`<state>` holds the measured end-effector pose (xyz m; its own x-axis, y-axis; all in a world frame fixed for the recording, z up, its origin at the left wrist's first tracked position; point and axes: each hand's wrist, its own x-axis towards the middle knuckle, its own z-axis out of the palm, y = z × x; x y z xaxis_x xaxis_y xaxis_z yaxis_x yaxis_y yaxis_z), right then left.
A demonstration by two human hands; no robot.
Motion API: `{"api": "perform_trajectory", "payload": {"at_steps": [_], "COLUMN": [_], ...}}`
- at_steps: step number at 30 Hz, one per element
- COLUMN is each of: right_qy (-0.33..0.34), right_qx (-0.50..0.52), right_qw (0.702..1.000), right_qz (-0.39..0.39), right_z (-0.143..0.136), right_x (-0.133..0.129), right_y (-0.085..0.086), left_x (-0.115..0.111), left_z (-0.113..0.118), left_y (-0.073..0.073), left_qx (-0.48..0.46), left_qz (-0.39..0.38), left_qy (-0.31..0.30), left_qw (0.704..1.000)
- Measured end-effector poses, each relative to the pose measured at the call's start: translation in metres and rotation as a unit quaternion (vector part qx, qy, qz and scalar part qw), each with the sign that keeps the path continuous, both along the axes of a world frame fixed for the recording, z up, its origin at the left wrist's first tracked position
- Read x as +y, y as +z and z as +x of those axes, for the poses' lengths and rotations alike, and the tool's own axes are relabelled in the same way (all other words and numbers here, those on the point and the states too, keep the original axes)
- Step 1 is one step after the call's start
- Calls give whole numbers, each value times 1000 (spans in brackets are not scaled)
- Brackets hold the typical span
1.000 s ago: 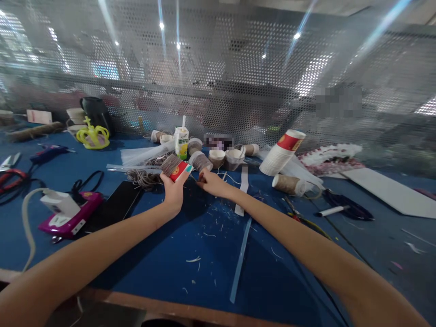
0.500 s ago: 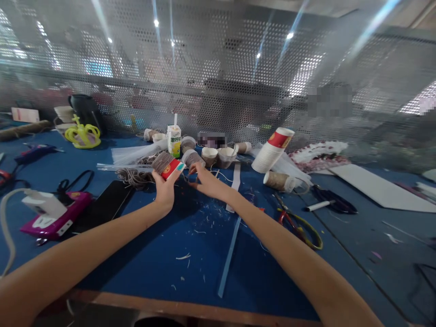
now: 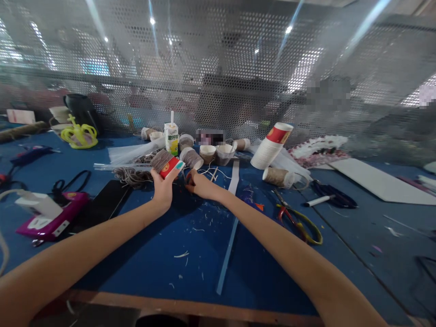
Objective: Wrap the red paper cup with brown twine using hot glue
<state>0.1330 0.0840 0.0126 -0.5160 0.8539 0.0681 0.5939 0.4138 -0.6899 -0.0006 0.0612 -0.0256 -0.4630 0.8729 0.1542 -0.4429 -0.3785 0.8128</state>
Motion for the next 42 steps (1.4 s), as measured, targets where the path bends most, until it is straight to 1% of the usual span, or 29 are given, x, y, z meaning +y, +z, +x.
{"api": "perform_trajectory", "payload": {"at_steps": [2,4,7,10,12,13,15,16,18,20,22,25,27,28,29,30,32,34,37,39,42], "right_qy": [-9,-22,-58,-101,-116,-119,-137,-143,-146,-127,-91,-24,3,5,1,-8,-26,-40,-73,-114,-195], "right_qx": [22,55,142,248,311,364,424,439,437,402,343,203,103,74,70,90,171,250,337,360,346], "right_qw": [1000,998,988,963,943,924,895,886,887,907,935,977,990,992,992,990,977,957,927,916,915], "right_qz": [-20,-34,-27,7,16,-3,-28,-34,-26,-5,1,-56,-92,-98,-101,-106,-126,-144,-149,-133,-67], "right_z": [3,8,20,35,44,47,53,56,59,61,61,60,58,58,57,57,57,61,70,78,88], "right_x": [2,5,11,12,8,5,-1,-4,-10,-16,-21,-27,-29,-29,-28,-27,-23,-18,-12,-8,-1], "right_y": [6,16,40,67,85,93,106,111,119,123,124,123,121,120,118,116,114,113,114,115,115], "left_x": [0,-2,-5,-9,-11,-12,-14,-16,-20,-23,-27,-31,-32,-32,-32,-31,-28,-25,-22,-22,-21], "left_z": [0,1,2,3,3,4,5,6,7,7,6,0,-5,-8,-10,-12,-14,-15,-13,-12,-11], "left_y": [0,2,5,9,12,14,17,18,21,23,26,33,38,40,41,41,41,39,37,36,36], "left_qx": [4,6,10,6,-7,-14,-24,-28,-38,-53,-62,-65,-72,-75,-80,-86,-105,-128,-153,-154,-150], "left_qz": [0,4,10,8,0,-6,-20,-25,-27,-25,-27,-40,-52,-59,-64,-68,-75,-79,-88,-96,-107], "left_qy": [3,1,-11,-34,-63,-83,-131,-157,-212,-270,-329,-399,-433,-444,-447,-442,-419,-395,-385,-385,-384], "left_qw": [1000,1000,1000,999,998,996,991,987,976,961,942,914,897,891,889,890,899,906,906,905,905]}}
